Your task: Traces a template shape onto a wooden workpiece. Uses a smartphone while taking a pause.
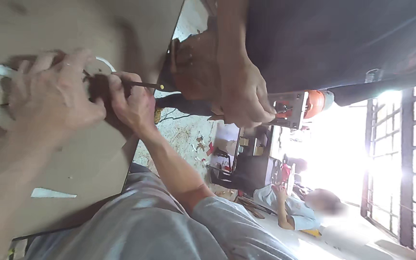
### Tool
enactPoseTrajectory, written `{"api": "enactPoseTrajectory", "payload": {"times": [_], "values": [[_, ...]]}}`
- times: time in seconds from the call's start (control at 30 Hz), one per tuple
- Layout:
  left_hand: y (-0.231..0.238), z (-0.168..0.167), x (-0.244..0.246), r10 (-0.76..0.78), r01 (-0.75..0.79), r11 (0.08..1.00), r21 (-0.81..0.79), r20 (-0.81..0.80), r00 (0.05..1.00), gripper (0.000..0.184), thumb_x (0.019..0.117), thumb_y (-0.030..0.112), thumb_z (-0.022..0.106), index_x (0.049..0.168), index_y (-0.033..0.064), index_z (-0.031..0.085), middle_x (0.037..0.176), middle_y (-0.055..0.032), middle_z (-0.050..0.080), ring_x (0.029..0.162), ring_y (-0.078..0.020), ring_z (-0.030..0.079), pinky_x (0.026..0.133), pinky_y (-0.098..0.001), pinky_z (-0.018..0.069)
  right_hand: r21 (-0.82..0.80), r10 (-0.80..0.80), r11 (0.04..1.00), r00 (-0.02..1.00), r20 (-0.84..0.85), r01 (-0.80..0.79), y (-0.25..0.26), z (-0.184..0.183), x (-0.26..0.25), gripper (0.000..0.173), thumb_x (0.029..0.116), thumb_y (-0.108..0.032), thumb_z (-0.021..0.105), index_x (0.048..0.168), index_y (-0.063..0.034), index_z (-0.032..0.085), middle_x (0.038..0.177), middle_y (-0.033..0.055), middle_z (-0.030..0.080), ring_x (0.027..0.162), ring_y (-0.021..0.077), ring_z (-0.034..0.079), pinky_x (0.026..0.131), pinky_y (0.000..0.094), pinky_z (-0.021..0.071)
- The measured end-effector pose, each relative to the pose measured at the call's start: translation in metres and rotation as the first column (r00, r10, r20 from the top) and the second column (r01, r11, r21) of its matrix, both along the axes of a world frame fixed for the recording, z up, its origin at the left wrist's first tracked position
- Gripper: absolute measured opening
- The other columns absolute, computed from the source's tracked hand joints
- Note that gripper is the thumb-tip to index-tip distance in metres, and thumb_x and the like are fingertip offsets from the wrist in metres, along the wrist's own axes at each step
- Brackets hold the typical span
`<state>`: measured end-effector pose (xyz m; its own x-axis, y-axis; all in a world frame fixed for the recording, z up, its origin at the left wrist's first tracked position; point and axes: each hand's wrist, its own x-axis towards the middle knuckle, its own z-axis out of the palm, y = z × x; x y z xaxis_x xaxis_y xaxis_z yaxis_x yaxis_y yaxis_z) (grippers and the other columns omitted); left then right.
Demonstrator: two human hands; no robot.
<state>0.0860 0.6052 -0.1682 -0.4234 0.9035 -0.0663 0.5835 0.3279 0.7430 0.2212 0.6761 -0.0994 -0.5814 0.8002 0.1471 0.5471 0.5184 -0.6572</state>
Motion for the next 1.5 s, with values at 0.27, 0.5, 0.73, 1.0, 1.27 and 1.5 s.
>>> {"api": "enactPoseTrajectory", "payload": {"times": [0.27, 0.5, 0.73, 1.0, 1.27, 1.5], "values": [[0.005, -0.032, -0.021, 0.072, -0.059, 0.987, 0.149, -0.083, 0.994, 0.091, 0.0718, 0.044, 0.077, 0.155, 0.0308, 0.043, 0.102, -0.0057, 0.072, 0.093, -0.0276, 0.070, 0.073, -0.0553, 0.0573, 0.024, 0.067, 0.998, 0.984, -0.163, -0.064, 0.006, -0.046, 0.000, 0.022, 0.1062, -0.020, 0.054, 0.109, -0.0025, 0.067, 0.091, 0.0046, 0.070, 0.076, 0.0089, 0.068, 0.068, 0.0308, 0.0599], [0.030, -0.044, -0.046, -0.126, 0.142, 0.942, 0.305, -0.072, 0.989, 0.078, 0.0740, 0.056, 0.079, 0.144, 0.0346, 0.053, 0.118, -0.0041, 0.069, 0.106, -0.0301, 0.067, 0.086, -0.0609, 0.0541, -0.075, -0.010, 0.997, 0.965, -0.263, -0.010, 0.014, -0.040, 0.004, 0.021, 0.1067, -0.019, 0.053, 0.116, -0.0024, 0.063, 0.087, 0.0043, 0.069, 0.066, 0.0097, 0.066, 0.056, 0.0283, 0.0593], [0.023, -0.061, -0.040, -0.051, 0.072, 0.955, 0.289, -0.078, 0.996, 0.093, 0.0677, 0.055, 0.077, 0.153, 0.0406, 0.043, 0.109, -0.0036, 0.069, 0.105, -0.0283, 0.064, 0.090, -0.0552, 0.0499, -0.212, 0.077, 0.965, 0.938, -0.339, -0.156, 0.011, -0.032, -0.014, 0.013, 0.1004, -0.005, 0.062, 0.110, 0.0026, 0.067, 0.084, 0.0061, 0.074, 0.063, 0.0147, 0.071, 0.052, 0.0326, 0.0623], [0.019, -0.081, -0.040, -0.087, 0.106, 0.887, 0.450, -0.062, 0.994, 0.086, 0.0717, 0.054, 0.076, 0.151, 0.0392, 0.045, 0.107, 0.0032, 0.068, 0.105, -0.0210, 0.062, 0.097, -0.0505, 0.0458, -0.211, 0.117, 0.960, 0.948, -0.295, -0.184, 0.013, -0.045, -0.018, 0.012, 0.1008, -0.006, 0.059, 0.107, 0.0028, 0.065, 0.077, 0.0045, 0.069, 0.057, 0.0104, 0.065, 0.047, 0.0276, 0.0579], [0.031, -0.093, -0.035, -0.121, 0.131, 0.898, 0.420, -0.051, 0.991, 0.091, 0.0683, 0.056, 0.075, 0.152, 0.0388, 0.044, 0.110, 0.0082, 0.067, 0.106, -0.0179, 0.060, 0.096, -0.0500, 0.0447, -0.181, 0.105, 0.972, 0.963, -0.247, -0.152, 0.016, -0.042, -0.022, 0.010, 0.1001, -0.003, 0.060, 0.106, 0.0027, 0.065, 0.074, 0.0019, 0.068, 0.054, 0.0070, 0.063, 0.044, 0.0238, 0.0555], [0.003, 0.032, -0.061, -0.247, 0.248, 0.969, 0.004, 0.080, 0.966, 0.078, 0.0817, 0.032, 0.080, 0.152, 0.0270, 0.047, 0.125, -0.0046, 0.069, 0.116, -0.0291, 0.062, 0.104, -0.0493, 0.0429, -0.148, 0.170, 0.965, 0.944, -0.282, -0.218, 0.019, -0.044, -0.020, 0.011, 0.1026, -0.005, 0.057, 0.107, 0.0036, 0.062, 0.079, 0.0055, 0.070, 0.055, 0.0104, 0.066, 0.045, 0.0269, 0.0579]]}}
